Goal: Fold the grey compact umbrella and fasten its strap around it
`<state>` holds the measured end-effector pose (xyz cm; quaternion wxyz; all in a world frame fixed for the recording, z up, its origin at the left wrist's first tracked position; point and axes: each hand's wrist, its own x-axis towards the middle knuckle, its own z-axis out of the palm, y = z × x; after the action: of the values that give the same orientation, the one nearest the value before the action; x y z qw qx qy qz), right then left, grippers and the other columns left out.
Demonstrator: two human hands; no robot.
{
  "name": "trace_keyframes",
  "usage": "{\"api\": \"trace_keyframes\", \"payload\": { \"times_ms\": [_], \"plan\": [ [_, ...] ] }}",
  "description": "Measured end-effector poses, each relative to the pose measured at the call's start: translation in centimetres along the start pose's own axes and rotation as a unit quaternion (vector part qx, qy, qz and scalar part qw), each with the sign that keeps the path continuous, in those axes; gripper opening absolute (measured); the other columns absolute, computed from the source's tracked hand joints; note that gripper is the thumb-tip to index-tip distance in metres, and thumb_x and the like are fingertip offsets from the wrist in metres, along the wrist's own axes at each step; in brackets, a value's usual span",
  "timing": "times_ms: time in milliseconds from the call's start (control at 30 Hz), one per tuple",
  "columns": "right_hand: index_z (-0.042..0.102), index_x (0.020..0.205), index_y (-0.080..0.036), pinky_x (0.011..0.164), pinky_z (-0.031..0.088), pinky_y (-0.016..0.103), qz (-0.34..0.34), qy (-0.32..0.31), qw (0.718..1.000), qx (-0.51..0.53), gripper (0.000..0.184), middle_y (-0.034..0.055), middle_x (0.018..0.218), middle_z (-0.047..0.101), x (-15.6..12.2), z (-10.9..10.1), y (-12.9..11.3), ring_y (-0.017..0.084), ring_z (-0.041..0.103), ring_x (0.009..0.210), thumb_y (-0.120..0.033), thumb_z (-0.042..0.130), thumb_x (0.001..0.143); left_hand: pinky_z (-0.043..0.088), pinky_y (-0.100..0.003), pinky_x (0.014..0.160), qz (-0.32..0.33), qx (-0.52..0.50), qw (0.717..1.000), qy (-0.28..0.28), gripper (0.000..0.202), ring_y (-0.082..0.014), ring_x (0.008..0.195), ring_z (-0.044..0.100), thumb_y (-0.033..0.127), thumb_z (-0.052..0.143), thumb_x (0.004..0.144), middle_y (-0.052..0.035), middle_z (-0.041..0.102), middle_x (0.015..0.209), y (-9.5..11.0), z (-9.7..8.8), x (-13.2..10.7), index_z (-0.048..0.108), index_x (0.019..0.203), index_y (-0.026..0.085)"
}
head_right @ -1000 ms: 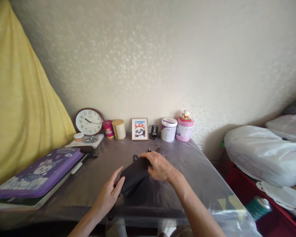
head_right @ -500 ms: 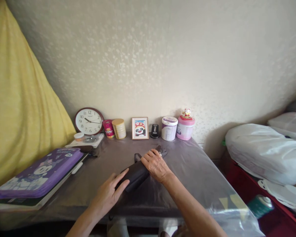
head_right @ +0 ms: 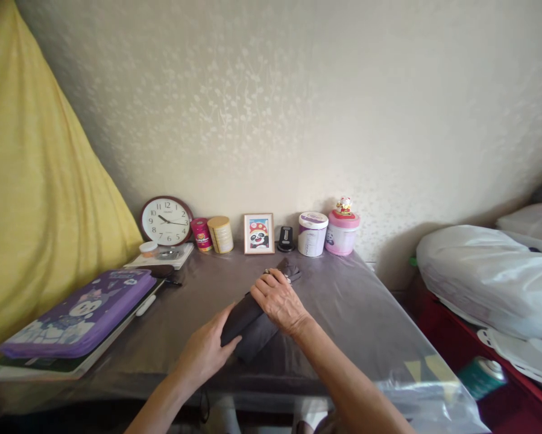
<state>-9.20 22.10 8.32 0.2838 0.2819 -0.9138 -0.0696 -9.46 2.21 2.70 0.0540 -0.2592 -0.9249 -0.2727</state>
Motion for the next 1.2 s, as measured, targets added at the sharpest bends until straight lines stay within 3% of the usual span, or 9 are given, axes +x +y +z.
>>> {"api": "trace_keyframes", "payload": {
  "times_ms": [67,167,367,567,733,833,933,1033,1200],
  "plan": [
    [0.057,0.095,-0.019,0.103,0.028,0.038,-0.005,0.008,1.000,0.003,0.019,0.0054,0.095,0.062,0.0,0.0,0.1,0.018,0.050,0.100,-0.013,0.040,0.091,0.045,-0.037,0.085,-0.021,-0.089,0.996,-0.014,0.053,-0.0277,0.102,0.060,0.032,0.057,0.076,-0.0111,0.062,0.116,-0.1,-0.4,-0.1,0.045,0.126,0.020],
    [0.058,0.096,-0.019,0.104,0.027,0.039,-0.006,0.016,1.000,0.008,0.020,0.0052,0.098,0.063,-0.1,0.1,0.3,0.018,0.050,0.103,-0.014,0.039,0.092,0.052,-0.032,0.062,-0.067,-0.214,0.972,-0.073,0.057,-0.0227,0.068,0.068,0.041,0.059,0.074,-0.0082,0.069,0.094,0.1,-1.1,-0.3,0.045,0.126,0.022],
    [0.057,0.101,-0.019,0.105,0.026,0.042,0.006,0.035,0.999,0.029,0.020,0.0060,0.103,0.063,-0.4,0.7,0.7,0.018,0.050,0.107,-0.013,0.041,0.090,0.039,-0.017,0.033,-0.150,-0.427,0.868,-0.204,0.066,-0.0096,0.032,0.050,0.049,0.059,0.074,0.0055,0.057,0.053,0.5,-1.5,-0.5,0.036,0.130,0.022],
    [0.054,0.110,-0.018,0.107,0.023,0.046,0.007,0.028,0.999,0.045,0.028,0.0098,0.117,0.059,-0.5,0.3,0.8,0.021,0.044,0.119,-0.010,0.043,0.086,0.035,-0.015,0.029,-0.139,-0.448,0.866,-0.176,0.046,-0.0068,0.028,0.042,0.046,0.058,0.075,0.0092,0.047,0.044,1.1,-1.3,-0.6,0.049,0.110,0.018],
    [0.037,0.132,-0.018,0.108,0.020,0.050,0.097,0.060,0.980,0.163,0.063,0.0132,0.140,0.037,-1.7,-0.5,3.1,0.026,0.029,0.131,-0.009,0.050,0.071,0.034,-0.016,0.028,-0.175,-0.437,0.871,-0.139,0.038,-0.0085,0.027,0.043,0.050,0.058,0.073,0.0084,0.048,0.042,1.0,-1.0,-0.7,0.051,0.091,0.017],
    [0.044,0.123,-0.016,0.101,0.034,0.047,0.322,0.146,0.890,0.289,0.054,0.0142,0.126,0.051,-3.1,0.4,5.4,0.026,0.045,0.119,-0.020,0.054,0.071,0.035,-0.017,0.028,-0.189,-0.446,0.867,-0.115,0.037,-0.0089,0.028,0.044,0.053,0.057,0.073,0.0082,0.049,0.043,0.8,-1.4,-0.6,0.049,0.085,0.018],
    [0.056,0.096,-0.015,0.084,0.047,0.042,0.529,0.059,0.722,0.442,0.028,0.0111,0.096,0.064,-4.2,1.9,6.3,0.024,0.061,0.095,-0.033,0.056,0.073,0.036,-0.019,0.030,-0.186,-0.462,0.861,-0.104,0.037,-0.0088,0.029,0.044,0.054,0.057,0.074,0.0081,0.049,0.043,0.9,-2.0,-0.5,0.047,0.080,0.018],
    [0.058,0.081,-0.015,0.066,0.053,0.036,0.557,-0.062,0.614,0.556,0.031,0.0093,0.081,0.066,-4.6,3.0,5.5,0.022,0.065,0.078,-0.045,0.058,0.074,0.036,-0.019,0.030,-0.190,-0.472,0.857,-0.083,0.038,-0.0082,0.029,0.043,0.055,0.057,0.072,0.0080,0.049,0.042,1.1,-2.5,-0.5,0.046,0.076,0.019],
    [0.057,0.074,-0.015,0.055,0.053,0.025,0.541,-0.078,0.533,0.646,0.034,0.0024,0.070,0.063,-4.0,3.8,3.5,0.013,0.063,0.063,-0.048,0.064,0.072,0.034,-0.018,0.029,-0.211,-0.480,0.849,-0.064,0.040,-0.0078,0.028,0.042,0.056,0.059,0.070,0.0076,0.049,0.042,1.3,-2.5,-0.6,0.045,0.074,0.019]
  ]
}}
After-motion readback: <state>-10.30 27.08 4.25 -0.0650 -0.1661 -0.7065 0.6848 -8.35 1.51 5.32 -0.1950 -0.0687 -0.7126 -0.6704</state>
